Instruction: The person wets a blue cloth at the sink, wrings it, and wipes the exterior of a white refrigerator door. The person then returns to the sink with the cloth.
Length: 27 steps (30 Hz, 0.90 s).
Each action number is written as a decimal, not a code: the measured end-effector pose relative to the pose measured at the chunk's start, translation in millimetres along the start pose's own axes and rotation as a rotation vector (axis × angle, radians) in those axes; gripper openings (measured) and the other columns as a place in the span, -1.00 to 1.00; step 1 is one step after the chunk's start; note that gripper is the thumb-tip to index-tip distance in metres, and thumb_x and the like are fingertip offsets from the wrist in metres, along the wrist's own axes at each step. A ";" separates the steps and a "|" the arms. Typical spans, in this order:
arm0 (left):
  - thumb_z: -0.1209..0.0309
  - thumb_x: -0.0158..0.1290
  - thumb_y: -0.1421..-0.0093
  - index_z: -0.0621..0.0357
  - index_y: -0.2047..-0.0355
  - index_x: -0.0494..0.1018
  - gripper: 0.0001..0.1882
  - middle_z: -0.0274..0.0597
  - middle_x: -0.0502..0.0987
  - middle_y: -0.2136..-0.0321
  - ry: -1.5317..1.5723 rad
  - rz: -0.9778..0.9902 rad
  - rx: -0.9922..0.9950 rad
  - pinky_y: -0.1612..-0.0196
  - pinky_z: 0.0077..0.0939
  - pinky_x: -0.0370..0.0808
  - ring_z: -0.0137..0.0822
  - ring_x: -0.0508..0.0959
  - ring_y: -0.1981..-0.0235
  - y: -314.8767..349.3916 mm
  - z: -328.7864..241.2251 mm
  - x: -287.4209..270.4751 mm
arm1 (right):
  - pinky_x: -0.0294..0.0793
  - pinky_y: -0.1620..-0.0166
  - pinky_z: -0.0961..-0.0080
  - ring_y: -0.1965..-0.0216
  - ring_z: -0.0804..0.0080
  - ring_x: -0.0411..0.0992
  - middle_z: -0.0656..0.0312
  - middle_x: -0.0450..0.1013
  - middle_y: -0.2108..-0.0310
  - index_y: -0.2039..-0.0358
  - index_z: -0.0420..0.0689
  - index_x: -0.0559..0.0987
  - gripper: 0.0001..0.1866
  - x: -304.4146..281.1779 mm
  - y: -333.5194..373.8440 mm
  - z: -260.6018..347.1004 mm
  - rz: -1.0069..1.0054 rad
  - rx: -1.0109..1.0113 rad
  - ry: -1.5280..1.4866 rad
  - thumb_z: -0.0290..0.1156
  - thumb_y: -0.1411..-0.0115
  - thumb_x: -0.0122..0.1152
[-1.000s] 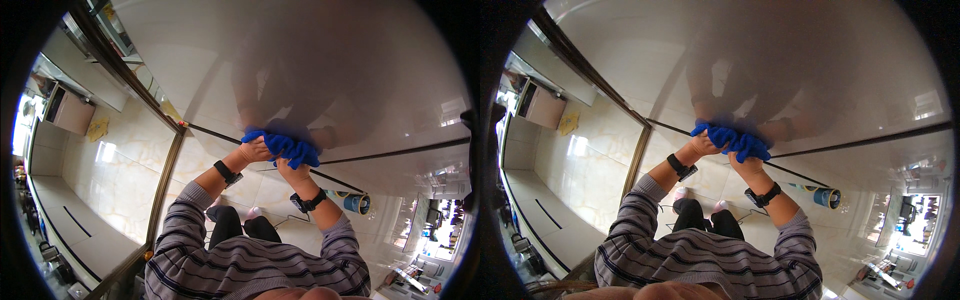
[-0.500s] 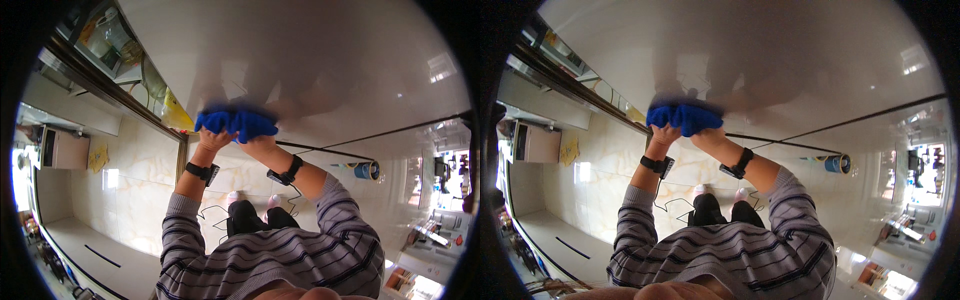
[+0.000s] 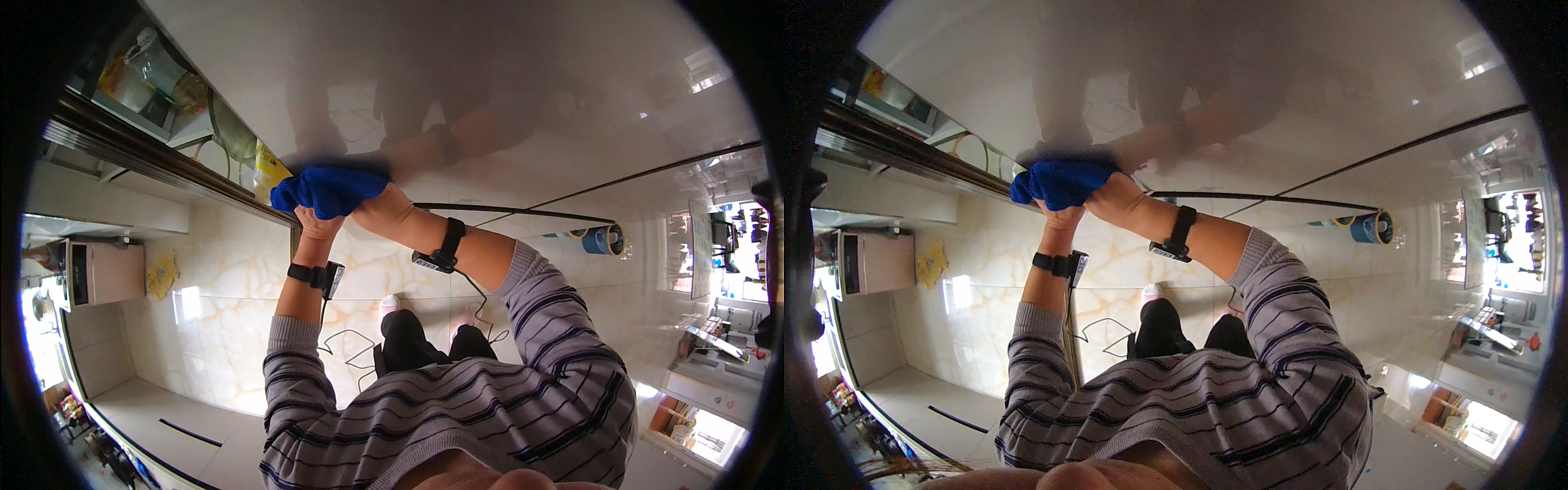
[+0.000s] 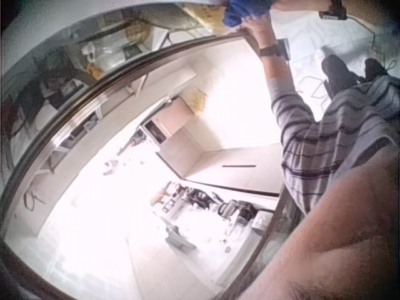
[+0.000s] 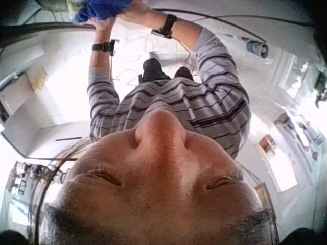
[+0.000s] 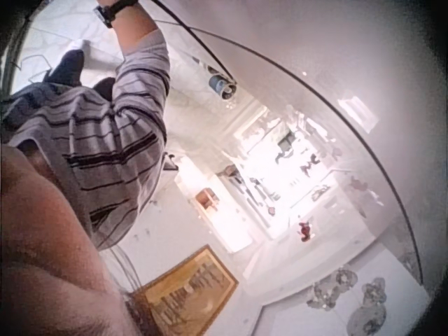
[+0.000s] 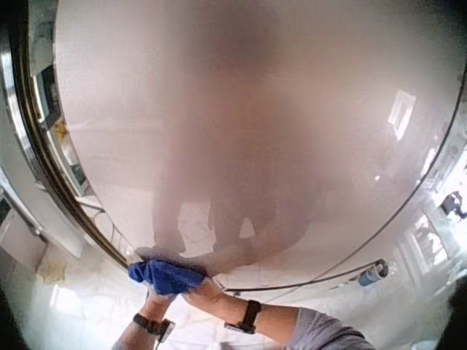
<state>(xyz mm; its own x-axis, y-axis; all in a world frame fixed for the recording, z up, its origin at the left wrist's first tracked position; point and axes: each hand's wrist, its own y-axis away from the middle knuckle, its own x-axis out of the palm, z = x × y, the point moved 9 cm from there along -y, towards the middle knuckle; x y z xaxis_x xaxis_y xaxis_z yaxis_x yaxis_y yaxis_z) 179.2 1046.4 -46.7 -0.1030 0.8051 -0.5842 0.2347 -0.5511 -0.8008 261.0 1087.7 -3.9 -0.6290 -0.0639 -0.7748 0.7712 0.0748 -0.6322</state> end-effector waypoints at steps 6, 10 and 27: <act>0.17 0.17 0.02 -0.05 0.29 0.57 -0.72 -0.20 0.55 0.26 0.104 -0.008 -0.044 0.09 -0.13 0.37 -0.04 0.50 0.16 34.5 -11.8 43.6 | 0.44 0.01 0.30 0.09 0.16 0.44 0.13 0.45 0.11 0.07 -0.04 0.53 -0.60 10.4 37.7 -25.1 0.125 0.114 -0.148 -0.46 -0.01 0.11; 0.26 0.10 0.03 -0.03 0.17 0.53 -0.64 -0.14 0.49 0.15 0.126 0.001 0.082 0.00 -0.02 0.30 -0.01 0.45 0.08 54.8 -38.8 63.3 | 0.41 -0.04 0.34 0.01 0.25 0.41 0.23 0.41 -0.02 -0.01 0.02 0.50 -0.47 2.4 69.8 -37.6 0.131 0.062 0.009 -0.38 0.08 0.22; 0.35 0.18 0.12 -0.14 0.19 0.53 -0.62 -0.15 0.51 0.21 0.240 -0.101 0.297 0.09 -0.09 0.44 -0.02 0.52 0.17 -11.4 -267.1 108.3 | 0.49 0.04 0.37 0.11 0.26 0.48 0.25 0.48 0.05 0.01 0.02 0.52 -0.53 -130.7 242.3 -150.7 0.240 0.156 0.183 -0.39 0.03 0.19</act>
<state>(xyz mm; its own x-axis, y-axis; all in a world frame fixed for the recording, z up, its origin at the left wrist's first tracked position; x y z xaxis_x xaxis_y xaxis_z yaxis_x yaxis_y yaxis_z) 423.6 1198.5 -65.5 0.1257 0.8675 -0.4812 -0.0584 -0.4778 -0.8765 515.3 1264.2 -56.2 -0.4237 0.1176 -0.8981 0.8964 -0.0876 -0.4344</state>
